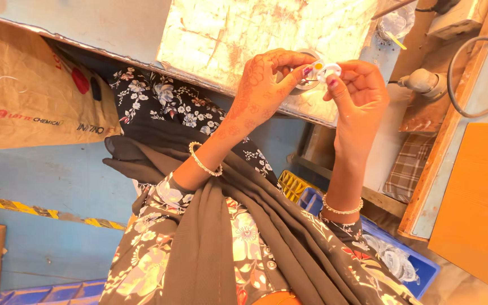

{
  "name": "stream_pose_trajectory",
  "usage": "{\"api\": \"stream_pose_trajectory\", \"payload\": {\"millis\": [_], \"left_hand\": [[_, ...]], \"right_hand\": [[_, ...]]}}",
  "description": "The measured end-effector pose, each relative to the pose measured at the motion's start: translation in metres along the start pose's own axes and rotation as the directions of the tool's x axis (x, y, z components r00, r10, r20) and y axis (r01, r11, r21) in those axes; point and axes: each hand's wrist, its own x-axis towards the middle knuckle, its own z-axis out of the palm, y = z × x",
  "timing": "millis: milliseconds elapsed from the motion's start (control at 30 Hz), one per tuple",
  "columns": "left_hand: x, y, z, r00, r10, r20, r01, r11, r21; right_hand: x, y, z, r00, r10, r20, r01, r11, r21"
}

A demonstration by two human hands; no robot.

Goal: The person assembles LED light fixtures by inserting small LED modules into metal housings, applying adhesive with a stick, and securing the components with a screwdriver. The person repeats this process for multiple units on a workbench.

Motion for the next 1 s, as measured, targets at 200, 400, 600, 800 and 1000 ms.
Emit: {"api": "stream_pose_trajectory", "payload": {"millis": [200,400,600,800,1000], "left_hand": [[-0.001,0.000,-0.005,0.996,0.071,0.047,-0.069,0.997,-0.028],[0.000,0.000,-0.002,0.995,0.065,0.078,-0.069,0.996,0.053],[0.002,-0.003,-0.001,0.992,0.080,0.100,-0.085,0.996,0.038],[0.004,-0.006,0.000,0.992,-0.015,0.124,0.021,0.998,-0.054],[0.001,-0.004,0.006,0.996,-0.048,0.076,0.057,0.992,-0.116]], "right_hand": [[0.002,0.003,0.007,0.997,-0.071,-0.010,0.071,0.997,-0.038],[0.005,0.007,0.011,0.997,-0.074,-0.010,0.074,0.997,0.003],[0.005,0.017,0.020,0.992,-0.088,-0.094,0.096,0.991,0.092],[0.003,0.028,0.028,0.978,-0.138,-0.156,0.148,0.987,0.056],[0.003,0.030,0.029,0.978,-0.141,-0.153,0.149,0.988,0.045]]}}
